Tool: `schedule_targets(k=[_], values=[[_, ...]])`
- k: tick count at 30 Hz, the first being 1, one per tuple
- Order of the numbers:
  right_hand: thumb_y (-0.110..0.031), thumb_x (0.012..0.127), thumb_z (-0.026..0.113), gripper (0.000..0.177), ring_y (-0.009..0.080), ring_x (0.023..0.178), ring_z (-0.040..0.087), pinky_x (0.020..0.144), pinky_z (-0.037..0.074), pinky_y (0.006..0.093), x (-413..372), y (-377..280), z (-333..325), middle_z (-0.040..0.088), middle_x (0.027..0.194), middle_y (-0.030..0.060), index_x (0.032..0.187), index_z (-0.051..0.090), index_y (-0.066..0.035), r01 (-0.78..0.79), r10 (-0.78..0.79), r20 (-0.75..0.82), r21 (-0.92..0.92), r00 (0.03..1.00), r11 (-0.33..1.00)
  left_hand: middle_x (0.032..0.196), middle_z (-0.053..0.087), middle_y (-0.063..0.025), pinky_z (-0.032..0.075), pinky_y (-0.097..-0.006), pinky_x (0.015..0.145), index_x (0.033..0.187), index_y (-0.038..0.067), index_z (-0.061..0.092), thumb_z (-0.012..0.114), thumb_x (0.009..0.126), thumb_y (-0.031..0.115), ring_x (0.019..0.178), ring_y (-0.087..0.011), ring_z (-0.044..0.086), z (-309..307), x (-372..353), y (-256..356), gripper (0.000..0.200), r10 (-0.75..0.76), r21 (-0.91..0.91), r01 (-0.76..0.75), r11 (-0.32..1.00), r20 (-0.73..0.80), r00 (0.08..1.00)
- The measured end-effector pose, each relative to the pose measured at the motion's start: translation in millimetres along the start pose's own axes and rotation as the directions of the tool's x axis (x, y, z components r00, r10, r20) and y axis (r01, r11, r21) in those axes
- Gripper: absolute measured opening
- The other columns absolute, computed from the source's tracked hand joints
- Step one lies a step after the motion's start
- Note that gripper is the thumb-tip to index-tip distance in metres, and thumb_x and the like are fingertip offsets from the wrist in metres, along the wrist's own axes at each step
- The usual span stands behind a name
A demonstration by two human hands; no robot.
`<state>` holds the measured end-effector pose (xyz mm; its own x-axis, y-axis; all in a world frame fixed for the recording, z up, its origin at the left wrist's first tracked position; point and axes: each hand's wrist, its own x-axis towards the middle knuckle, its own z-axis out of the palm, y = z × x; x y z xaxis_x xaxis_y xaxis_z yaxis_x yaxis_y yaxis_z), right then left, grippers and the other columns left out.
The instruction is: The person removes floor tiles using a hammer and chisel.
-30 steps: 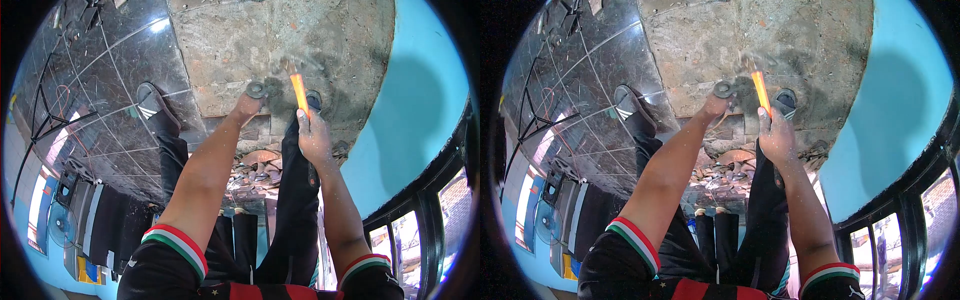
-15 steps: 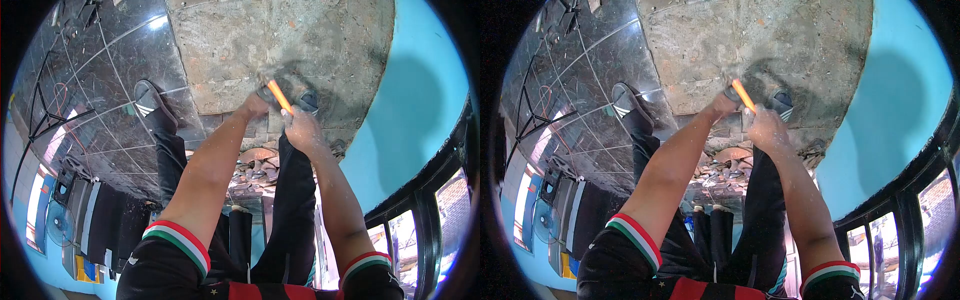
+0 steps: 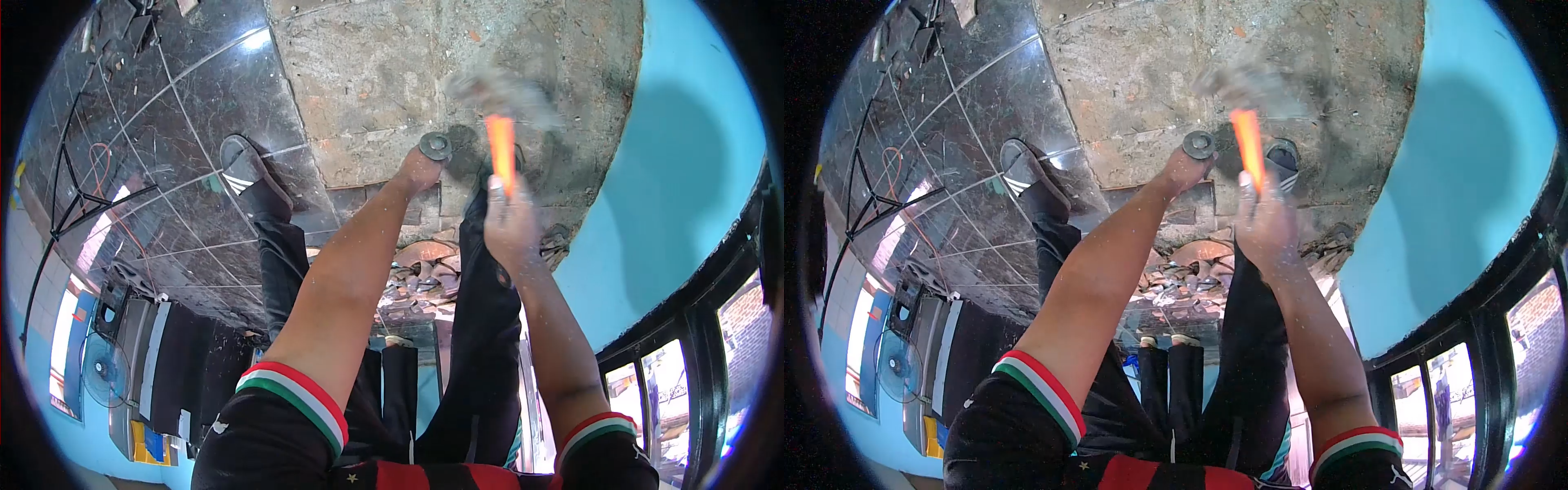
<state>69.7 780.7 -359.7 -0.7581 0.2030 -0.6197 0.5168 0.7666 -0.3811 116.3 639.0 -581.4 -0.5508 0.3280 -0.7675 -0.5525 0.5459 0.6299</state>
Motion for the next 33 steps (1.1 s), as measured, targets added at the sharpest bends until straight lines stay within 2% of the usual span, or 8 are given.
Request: schedule_targets(k=[2, 4, 14, 17, 21, 27, 30, 33], values=[[-0.036, 0.101, 0.051, 0.038, 0.0493, 0.084, 0.064, 0.073, 0.049, 0.0555, 7, 15, 2, 0.065, 0.082, 0.0291, 0.103, 0.062, 0.0, 0.013, 0.085, 0.37, -0.256, 0.925, 0.967, 0.115, 0.066, -0.0134, 0.048, -0.0386, 0.094, 0.121, 0.009, 0.061, 0.06, 0.094, 0.028, 0.107, -0.0283, 0.062, -3, -1, -3, 0.033, 0.01, -0.079, -0.004, 0.997, 0.067, 0.998], [-0.037, 0.101, 0.051, 0.039, 0.0487, 0.084, 0.064, 0.073, 0.049, 0.0557, 13, 13, 2, 0.065, 0.082, 0.0289, 0.103, 0.063, 0.001, 0.041, 0.056, 0.41, -0.222, 0.91, 0.974, 0.126, 0.063, -0.0166, 0.046, -0.0405, 0.103, 0.124, 0.008, 0.06, 0.055, 0.095, 0.028, 0.12, -0.0324, 0.058, -5, 0, -7, 0.035, 0.016, -0.035, -0.013, 0.999, 0.104, 0.994], [-0.032, 0.1, 0.054, 0.033, 0.0497, 0.082, 0.063, 0.072, 0.048, 0.0546, 19, -24, -15, 0.064, 0.08, 0.0288, 0.094, 0.06, 0.0, -0.021, 0.022, 0.08, -0.004, 0.997, 1.0, 0.113, 0.067, -0.0125, 0.049, -0.0379, 0.094, 0.119, 0.007, 0.061, 0.065, 0.092, 0.026, 0.104, -0.0272, 0.063, 12, 5, -36, 0.033, 0.125, -0.025, -0.125, 0.992, -0.012, 0.992], [-0.034, 0.101, 0.05, 0.036, 0.0488, 0.086, 0.063, 0.072, 0.047, 0.0535, 7, 38, 10, 0.065, 0.085, 0.0293, 0.104, 0.063, 0.0, 0.023, 0.061, 0.399, -0.201, 0.915, 0.979, 0.118, 0.066, -0.0138, 0.05, -0.0396, 0.096, 0.121, 0.01, 0.06, 0.057, 0.095, 0.027, 0.108, -0.0297, 0.064, 12, -19, -34, 0.032, 0.088, 0.449, -0.191, 0.873, 0.24, 0.967], [-0.036, 0.099, 0.054, 0.037, 0.0493, 0.085, 0.063, 0.075, 0.048, 0.0579, -11, 35, 2, 0.064, 0.083, 0.0299, 0.092, 0.061, -0.001, -0.035, 0.103, 0.395, -0.177, 0.913, 0.984, 0.123, 0.064, -0.0149, 0.053, -0.0427, 0.092, 0.127, 0.014, 0.058, 0.048, 0.096, 0.021, 0.106, -0.0324, 0.065, 110, -69, -226, 0.034, 0.082, 0.543, -0.282, 0.791, 0.364, 0.928], [-0.041, 0.096, 0.061, 0.041, 0.0473, 0.079, 0.064, 0.067, 0.048, 0.0532, 17, 24, 11, 0.065, 0.078, 0.0275, 0.092, 0.062, 0.0, -0.038, 0.059, 0.195, -0.112, 0.979, 0.993, 0.112, 0.07, -0.0159, 0.052, -0.0452, 0.089, 0.116, 0.01, 0.065, 0.056, 0.094, 0.031, 0.104, -0.0354, 0.066, 55, -185, -171, 0.032, -0.425, 0.027, 0.426, 0.904, 0.15, 0.893], [-0.045, 0.09, 0.069, 0.046, 0.0428, 0.067, 0.065, 0.062, 0.049, 0.0483, 53, 42, 30, 0.065, 0.073, 0.0233, 0.091, 0.062, 0.001, -0.027, 0.043, 0.204, -0.082, 0.978, 0.996, 0.107, 0.07, -0.0178, 0.054, -0.0469, 0.082, 0.109, 0.014, 0.068, 0.059, 0.089, 0.042, 0.101, -0.0373, 0.067, 8, -210, -107, 0.036, -0.442, 0.27, 0.392, 0.879, 0.157, 0.883], [-0.039, 0.084, 0.078, 0.042, 0.025, 0.052, 0.061, 0.051, 0.048, 0.0365, 77, 52, 49, 0.06, 0.064, 0.0101, 0.086, 0.061, 0.0, -0.288, 0.208, 0.275, 0.296, 0.939, 0.911, 0.098, 0.071, -0.0199, 0.055, -0.0473, 0.076, 0.104, 0.013, 0.069, 0.059, 0.088, 0.038, 0.093, -0.0391, 0.068, 2, -231, -113, 0.032, -0.325, 0.377, 0.248, 0.892, 0.155, 0.933]])
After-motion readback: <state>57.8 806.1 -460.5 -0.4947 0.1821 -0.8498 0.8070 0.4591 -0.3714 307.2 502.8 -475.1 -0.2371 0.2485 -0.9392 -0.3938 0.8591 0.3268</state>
